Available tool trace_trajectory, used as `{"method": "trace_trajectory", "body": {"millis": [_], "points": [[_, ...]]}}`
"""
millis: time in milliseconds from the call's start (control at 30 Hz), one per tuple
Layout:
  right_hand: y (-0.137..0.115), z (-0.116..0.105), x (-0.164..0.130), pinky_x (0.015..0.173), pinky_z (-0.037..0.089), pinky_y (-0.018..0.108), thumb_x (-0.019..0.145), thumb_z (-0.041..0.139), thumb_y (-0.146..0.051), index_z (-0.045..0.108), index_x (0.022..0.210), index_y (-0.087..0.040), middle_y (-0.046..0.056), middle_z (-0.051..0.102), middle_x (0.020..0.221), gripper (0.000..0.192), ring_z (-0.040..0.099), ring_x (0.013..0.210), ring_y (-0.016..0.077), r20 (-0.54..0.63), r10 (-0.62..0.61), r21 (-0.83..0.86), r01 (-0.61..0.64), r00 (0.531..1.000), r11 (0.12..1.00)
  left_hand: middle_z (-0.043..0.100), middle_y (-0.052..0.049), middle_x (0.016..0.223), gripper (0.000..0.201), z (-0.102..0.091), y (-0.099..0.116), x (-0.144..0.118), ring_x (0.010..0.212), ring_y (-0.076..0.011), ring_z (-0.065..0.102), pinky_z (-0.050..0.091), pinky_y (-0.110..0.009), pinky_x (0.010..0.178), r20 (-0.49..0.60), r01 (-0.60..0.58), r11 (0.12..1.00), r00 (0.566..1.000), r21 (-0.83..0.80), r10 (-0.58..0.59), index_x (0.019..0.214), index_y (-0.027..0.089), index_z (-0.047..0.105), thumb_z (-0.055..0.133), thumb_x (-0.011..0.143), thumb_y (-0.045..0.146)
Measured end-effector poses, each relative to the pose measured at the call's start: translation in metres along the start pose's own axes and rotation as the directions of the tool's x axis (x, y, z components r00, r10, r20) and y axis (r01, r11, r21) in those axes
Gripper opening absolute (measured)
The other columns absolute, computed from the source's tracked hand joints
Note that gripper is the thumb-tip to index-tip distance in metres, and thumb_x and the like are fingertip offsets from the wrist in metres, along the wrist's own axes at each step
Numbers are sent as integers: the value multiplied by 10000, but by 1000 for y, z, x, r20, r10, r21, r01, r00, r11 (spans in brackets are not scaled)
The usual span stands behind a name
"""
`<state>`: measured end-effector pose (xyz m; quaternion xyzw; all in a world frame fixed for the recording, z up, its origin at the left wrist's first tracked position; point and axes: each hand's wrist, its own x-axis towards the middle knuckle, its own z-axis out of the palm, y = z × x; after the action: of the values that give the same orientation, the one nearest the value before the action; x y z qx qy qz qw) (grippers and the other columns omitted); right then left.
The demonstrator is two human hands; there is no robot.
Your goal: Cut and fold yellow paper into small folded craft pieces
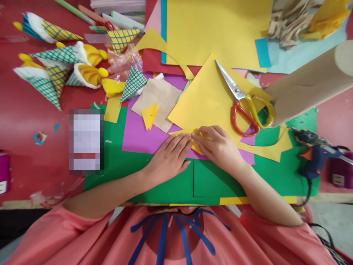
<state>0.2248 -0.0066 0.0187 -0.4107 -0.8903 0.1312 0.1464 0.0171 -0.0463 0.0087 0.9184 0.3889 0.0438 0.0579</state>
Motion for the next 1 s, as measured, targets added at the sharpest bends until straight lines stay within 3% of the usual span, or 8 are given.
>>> {"method": "trace_trajectory", "body": {"millis": [467,1000], "points": [[0,0,0,792,548,384,943,475,-213,677,1101,-157,134,662,1068,263,559,933,237,-6,-7,-15,7,1000,1000,437,-194,1466,551,-1,1,1,1351,-316,415,330,-472,1130,16,5,1000,1000,26,-6,1404,21,408,398,956,341],[-2,-2,0,783,549,387,944,470,-218,672,1111,-158,136,655,1076,269,554,934,242,3,0,-31,0,1000,1000,365,-160,1520,560,-3,7,-1,1411,-287,349,322,-516,1136,101,37,997,994,64,-43,1470,60,307,303,989,346]]}}
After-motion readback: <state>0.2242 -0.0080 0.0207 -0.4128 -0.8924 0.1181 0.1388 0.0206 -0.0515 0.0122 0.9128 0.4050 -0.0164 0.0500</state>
